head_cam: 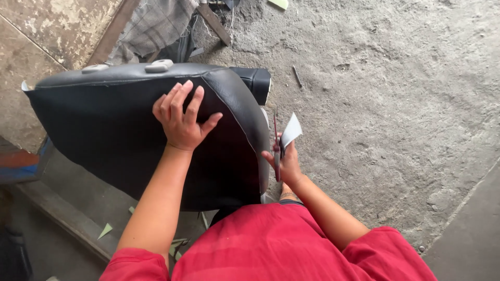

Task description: Measuring, cutting, and fitting a new fabric cover onto a car seat frame and foam.

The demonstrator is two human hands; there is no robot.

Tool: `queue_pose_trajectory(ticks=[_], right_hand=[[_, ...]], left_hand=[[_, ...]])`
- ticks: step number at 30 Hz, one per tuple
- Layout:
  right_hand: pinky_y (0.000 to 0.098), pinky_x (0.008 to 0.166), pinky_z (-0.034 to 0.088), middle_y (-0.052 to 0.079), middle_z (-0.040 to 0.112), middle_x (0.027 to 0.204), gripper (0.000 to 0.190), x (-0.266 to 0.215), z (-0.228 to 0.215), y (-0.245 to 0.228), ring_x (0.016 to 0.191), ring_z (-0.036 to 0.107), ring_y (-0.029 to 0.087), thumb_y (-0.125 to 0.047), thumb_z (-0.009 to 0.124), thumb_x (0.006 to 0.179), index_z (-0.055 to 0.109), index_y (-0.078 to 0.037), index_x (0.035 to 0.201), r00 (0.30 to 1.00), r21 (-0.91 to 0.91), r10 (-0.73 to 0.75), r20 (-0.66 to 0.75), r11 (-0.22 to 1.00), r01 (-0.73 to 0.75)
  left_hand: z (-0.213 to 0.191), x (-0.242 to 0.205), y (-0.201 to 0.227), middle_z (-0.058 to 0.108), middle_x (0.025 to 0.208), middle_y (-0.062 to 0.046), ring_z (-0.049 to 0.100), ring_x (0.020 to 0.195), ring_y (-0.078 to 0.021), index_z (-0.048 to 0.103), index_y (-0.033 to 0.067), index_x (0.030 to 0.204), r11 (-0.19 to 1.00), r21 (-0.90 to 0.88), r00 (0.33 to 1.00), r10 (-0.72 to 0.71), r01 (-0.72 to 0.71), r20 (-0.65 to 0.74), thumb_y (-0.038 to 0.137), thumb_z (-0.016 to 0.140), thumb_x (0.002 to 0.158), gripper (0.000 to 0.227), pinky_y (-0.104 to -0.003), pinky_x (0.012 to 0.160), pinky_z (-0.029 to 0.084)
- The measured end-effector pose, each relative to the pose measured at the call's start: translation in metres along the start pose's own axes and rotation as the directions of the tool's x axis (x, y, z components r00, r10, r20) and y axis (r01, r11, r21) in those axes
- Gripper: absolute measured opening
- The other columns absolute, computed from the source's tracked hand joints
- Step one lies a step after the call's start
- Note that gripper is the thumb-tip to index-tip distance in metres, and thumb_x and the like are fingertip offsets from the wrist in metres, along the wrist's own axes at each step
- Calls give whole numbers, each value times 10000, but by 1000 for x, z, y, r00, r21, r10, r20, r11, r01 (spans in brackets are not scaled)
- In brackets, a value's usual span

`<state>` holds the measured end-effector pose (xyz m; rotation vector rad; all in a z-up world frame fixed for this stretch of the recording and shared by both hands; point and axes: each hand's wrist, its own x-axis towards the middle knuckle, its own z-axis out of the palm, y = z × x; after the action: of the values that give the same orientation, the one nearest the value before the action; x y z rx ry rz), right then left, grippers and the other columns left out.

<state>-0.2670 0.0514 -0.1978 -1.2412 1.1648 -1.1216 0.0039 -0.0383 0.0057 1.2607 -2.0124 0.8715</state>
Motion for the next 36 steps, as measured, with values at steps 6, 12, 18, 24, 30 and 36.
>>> queue_pose_trajectory(ticks=[6,12,18,24,30,36], right_hand=[[452,820,575,185,709,983,786,-37,-6,24,936,724,390,-494,937,719,603,-46,1272,996,-289,-87,6,954,85],[497,814,561,229,688,980,834,-18,14,-1,909,699,426,-534,942,689,631,8,1240,965,-392,-263,13,886,246],[419,807,579,144,645,982,883,11,35,-20,905,693,348,-600,931,647,634,-46,1268,930,-467,-360,-70,836,288],[403,773,590,124,638,964,888,9,40,-16,876,696,325,-633,919,641,650,-66,1270,918,-504,-384,-98,814,287],[411,720,595,151,663,936,856,5,44,-15,809,697,335,-632,897,675,667,-37,1247,866,-587,-486,-120,738,333],[417,717,597,155,674,944,896,-2,43,-13,829,707,341,-639,920,634,667,-38,1250,866,-570,-470,-169,764,303]], left_hand=[[18,9,-9,669,1285,-102,626,1192,-305,722,156,1296,999,22,1000,26,-26,-14,684,452,1053,641,-445,993,403],[22,19,-12,644,1284,-108,612,1185,-333,756,237,1308,1000,13,999,26,-26,18,775,400,1029,703,-467,990,397],[22,30,-6,610,1272,-110,593,1177,-322,739,225,1309,1000,8,1000,-13,13,10,879,385,974,816,-456,982,387],[21,23,-3,612,1279,-99,595,1183,-319,739,249,1321,999,14,999,-36,36,5,886,383,957,815,-450,979,407],[20,16,-1,607,1282,-94,580,1201,-299,705,271,1365,999,25,999,-40,39,20,905,391,942,824,-455,990,410],[15,11,3,603,1302,-84,581,1213,-303,678,284,1396,998,45,999,-43,42,23,900,377,942,822,-450,1004,397]])
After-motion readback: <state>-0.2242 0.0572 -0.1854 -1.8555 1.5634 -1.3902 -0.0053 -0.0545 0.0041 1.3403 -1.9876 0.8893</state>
